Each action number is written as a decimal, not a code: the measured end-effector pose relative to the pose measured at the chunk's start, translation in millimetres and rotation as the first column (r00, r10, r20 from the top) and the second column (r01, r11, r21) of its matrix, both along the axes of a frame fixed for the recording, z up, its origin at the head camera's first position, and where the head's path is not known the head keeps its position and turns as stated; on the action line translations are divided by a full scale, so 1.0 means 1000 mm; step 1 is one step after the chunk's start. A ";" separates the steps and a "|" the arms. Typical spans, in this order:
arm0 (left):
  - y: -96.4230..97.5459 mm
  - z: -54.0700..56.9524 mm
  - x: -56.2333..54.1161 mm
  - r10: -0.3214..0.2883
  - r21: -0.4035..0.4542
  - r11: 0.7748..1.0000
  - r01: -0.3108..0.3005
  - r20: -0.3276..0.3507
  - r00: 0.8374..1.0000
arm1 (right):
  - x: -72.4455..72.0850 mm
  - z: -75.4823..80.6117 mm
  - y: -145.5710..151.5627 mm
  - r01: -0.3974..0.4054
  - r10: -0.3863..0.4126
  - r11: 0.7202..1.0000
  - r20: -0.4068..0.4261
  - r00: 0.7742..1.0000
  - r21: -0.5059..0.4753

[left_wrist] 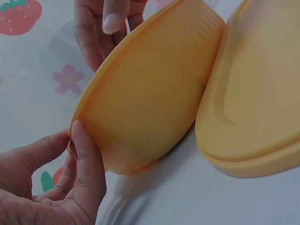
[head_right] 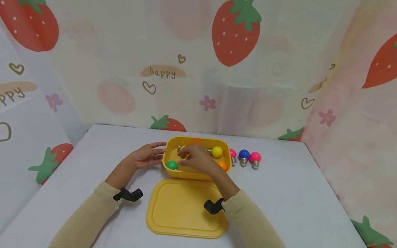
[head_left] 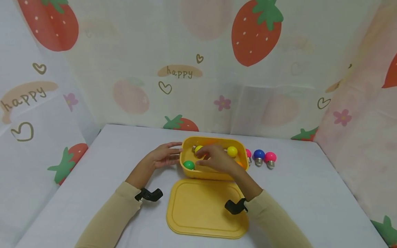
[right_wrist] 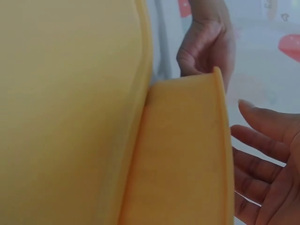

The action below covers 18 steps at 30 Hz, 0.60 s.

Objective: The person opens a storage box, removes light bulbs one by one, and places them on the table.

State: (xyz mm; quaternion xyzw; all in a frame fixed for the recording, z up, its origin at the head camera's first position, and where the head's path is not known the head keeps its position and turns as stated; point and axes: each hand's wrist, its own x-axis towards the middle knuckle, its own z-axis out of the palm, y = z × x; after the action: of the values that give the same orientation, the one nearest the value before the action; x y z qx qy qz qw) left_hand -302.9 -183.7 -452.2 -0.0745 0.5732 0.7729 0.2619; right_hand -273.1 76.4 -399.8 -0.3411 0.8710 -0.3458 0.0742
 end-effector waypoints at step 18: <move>0.000 -0.003 -0.001 -0.003 -0.030 1.000 0.003 -0.001 1.000 | -0.003 -0.011 -0.024 -0.013 0.006 0.996 0.076 0.997 0.084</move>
State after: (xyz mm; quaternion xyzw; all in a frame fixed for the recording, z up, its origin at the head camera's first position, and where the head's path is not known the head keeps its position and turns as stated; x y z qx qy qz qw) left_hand -304.1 -183.6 -455.3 -0.0774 0.5850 0.7638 0.2617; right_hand -275.9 52.6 -410.3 -0.3285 0.8798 -0.3208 0.1232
